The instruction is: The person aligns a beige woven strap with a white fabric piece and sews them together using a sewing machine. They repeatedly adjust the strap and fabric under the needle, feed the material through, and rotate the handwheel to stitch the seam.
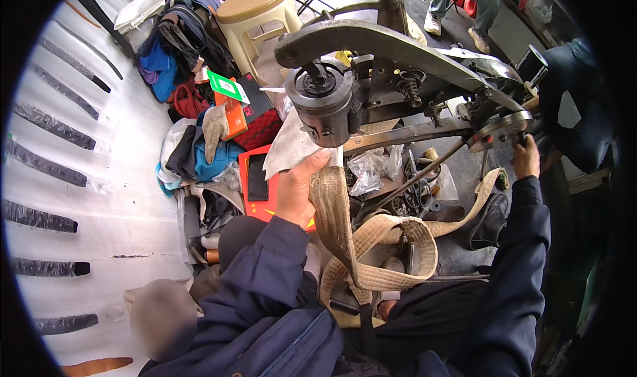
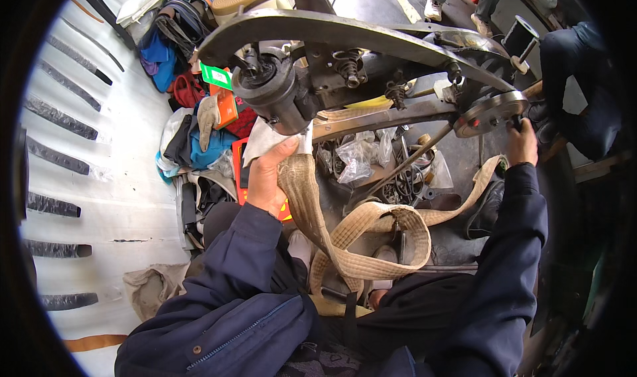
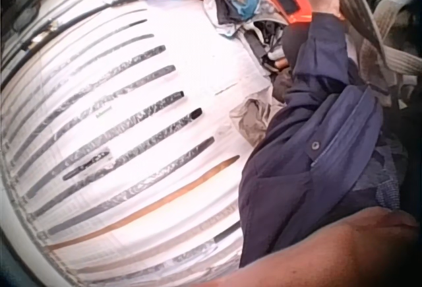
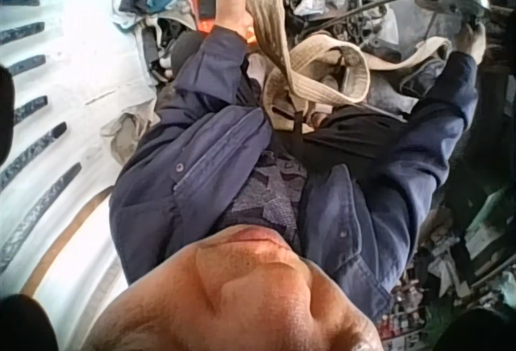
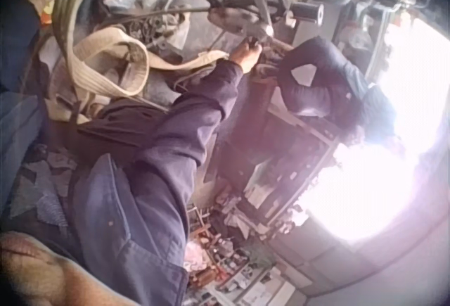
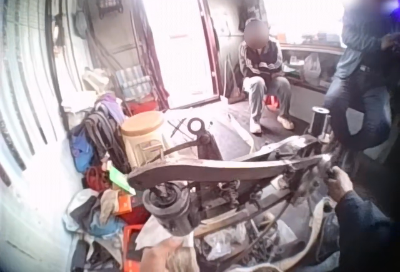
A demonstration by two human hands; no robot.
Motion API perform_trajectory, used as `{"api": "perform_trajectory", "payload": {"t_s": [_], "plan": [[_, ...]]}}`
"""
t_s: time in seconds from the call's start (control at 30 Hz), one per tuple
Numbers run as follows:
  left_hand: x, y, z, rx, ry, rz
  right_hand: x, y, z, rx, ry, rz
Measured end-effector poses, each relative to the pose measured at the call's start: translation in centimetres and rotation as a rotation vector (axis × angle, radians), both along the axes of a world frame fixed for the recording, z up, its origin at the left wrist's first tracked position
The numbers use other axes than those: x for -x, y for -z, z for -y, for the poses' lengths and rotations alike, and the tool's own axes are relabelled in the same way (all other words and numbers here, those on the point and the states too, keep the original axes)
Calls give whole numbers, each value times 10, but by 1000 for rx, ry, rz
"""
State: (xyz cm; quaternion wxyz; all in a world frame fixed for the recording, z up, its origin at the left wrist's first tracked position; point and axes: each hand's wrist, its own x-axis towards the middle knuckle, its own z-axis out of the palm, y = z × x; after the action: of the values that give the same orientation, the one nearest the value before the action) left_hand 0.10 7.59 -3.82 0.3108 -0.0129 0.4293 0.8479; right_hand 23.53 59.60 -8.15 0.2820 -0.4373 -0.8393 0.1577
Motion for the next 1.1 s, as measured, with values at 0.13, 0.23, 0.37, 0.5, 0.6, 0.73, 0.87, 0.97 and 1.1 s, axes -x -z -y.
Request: {"api": "perform_trajectory", "payload": {"t_s": [0.13,0.23,0.37,0.5,0.6,0.73,0.87,0.97,1.1], "plan": [[2,4,-1,32,-49,-72,23,17,63,449,-41,219],[3,6,-2,34,-61,-85,34,-10,126,819,-275,151],[2,5,-2,39,-56,-58,42,-70,159,598,-461,-73],[2,0,-3,49,-57,-46,29,-103,109,255,-282,-238],[1,-3,-3,84,-66,-11,14,-80,52,1,-45,-25],[1,-4,-3,41,-64,-20,1,-25,5,98,7,55],[3,-2,-3,63,-83,-66,21,19,50,388,-42,191],[1,-3,-4,43,-79,-59,30,13,106,791,-297,114],[-4,-8,-7,7,-90,-123,44,-13,142,717,-322,122]]}}
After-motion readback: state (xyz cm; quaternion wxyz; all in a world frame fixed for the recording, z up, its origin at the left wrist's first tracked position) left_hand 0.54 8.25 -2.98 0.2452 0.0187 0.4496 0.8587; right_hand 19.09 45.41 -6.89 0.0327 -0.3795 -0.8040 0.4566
